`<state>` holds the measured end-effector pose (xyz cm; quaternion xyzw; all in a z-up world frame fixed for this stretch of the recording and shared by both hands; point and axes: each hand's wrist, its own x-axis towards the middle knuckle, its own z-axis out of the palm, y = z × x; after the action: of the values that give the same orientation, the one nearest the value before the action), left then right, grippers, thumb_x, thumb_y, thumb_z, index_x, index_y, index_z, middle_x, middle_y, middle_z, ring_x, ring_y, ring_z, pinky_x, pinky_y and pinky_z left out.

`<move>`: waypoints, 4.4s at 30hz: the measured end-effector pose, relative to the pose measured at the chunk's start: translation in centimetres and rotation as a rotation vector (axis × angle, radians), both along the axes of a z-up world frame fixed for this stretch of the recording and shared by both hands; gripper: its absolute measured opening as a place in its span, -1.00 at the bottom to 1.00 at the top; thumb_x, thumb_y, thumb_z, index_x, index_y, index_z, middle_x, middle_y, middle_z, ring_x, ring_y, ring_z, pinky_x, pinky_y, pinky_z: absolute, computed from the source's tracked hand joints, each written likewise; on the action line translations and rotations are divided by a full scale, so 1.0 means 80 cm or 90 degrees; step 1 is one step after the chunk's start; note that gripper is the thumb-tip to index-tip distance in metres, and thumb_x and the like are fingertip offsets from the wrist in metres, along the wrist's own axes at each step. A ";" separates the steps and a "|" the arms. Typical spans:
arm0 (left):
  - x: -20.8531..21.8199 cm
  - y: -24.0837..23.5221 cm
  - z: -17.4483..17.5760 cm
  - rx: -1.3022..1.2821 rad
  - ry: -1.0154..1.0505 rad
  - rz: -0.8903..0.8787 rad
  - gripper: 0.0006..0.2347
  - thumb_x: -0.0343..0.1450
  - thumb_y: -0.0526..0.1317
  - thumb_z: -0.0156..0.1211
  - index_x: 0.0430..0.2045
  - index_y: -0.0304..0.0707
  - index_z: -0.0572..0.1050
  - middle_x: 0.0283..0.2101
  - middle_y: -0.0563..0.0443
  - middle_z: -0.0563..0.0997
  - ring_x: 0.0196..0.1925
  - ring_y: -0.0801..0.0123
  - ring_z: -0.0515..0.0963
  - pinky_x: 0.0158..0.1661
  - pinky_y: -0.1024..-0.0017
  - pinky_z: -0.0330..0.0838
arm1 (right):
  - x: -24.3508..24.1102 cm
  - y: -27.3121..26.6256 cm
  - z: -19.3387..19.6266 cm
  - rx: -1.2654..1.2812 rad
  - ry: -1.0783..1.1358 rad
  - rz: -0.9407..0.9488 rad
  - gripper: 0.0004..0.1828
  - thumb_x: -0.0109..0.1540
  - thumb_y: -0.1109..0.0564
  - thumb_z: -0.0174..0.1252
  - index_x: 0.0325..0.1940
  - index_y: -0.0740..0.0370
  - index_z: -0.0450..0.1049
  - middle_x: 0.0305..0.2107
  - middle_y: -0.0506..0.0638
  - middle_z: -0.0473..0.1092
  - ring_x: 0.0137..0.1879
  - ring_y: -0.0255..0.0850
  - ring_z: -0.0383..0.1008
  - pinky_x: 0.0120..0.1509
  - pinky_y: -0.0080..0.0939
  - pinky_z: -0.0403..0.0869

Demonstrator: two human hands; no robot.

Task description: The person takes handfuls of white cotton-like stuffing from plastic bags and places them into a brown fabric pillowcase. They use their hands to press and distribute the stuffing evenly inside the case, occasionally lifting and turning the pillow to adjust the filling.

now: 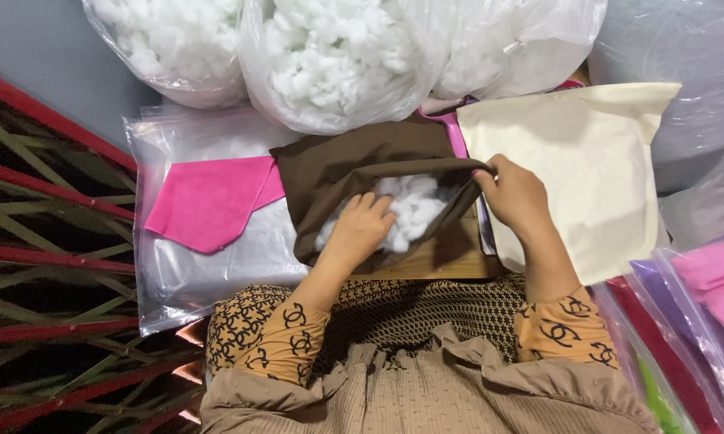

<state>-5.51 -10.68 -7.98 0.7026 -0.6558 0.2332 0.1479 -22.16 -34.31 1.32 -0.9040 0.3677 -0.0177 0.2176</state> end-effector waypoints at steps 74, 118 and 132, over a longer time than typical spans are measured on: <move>0.099 0.002 0.070 -0.022 0.291 0.187 -0.70 0.39 -0.08 0.27 -0.02 -0.04 0.57 0.11 -0.03 0.51 0.28 0.03 0.46 0.19 0.09 0.39 | 0.120 0.088 0.049 -0.088 -0.079 0.387 -0.55 0.30 -0.06 0.12 0.27 -0.01 0.45 0.17 0.14 0.42 0.30 0.14 0.43 0.29 0.17 0.43; 0.029 -0.001 0.099 -0.235 0.994 -0.007 -0.91 0.32 -0.35 0.31 -0.37 -0.17 0.59 -0.55 0.14 0.58 -0.47 0.60 0.52 -0.39 0.61 0.43 | 0.107 0.122 0.055 0.506 -0.507 0.091 -0.43 0.19 0.07 0.36 0.27 0.13 0.43 -0.18 -0.05 0.43 -0.14 -0.33 0.41 -0.11 -0.34 0.52; -0.006 0.038 0.151 -0.064 1.433 0.090 -0.25 0.44 0.34 -0.07 0.36 -0.15 -0.12 0.45 -0.52 -0.20 0.37 -0.51 0.18 0.19 -0.20 0.35 | 0.077 0.103 -0.012 0.244 -0.484 0.130 -0.75 0.12 0.19 0.43 -0.24 0.13 0.47 -0.32 -0.03 0.36 -0.12 -0.20 0.40 0.09 -0.21 0.38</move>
<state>-6.01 -7.65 4.08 0.5416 -0.0977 -0.4988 0.6696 -16.01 -26.03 0.39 -0.8082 0.1668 -0.2592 0.5019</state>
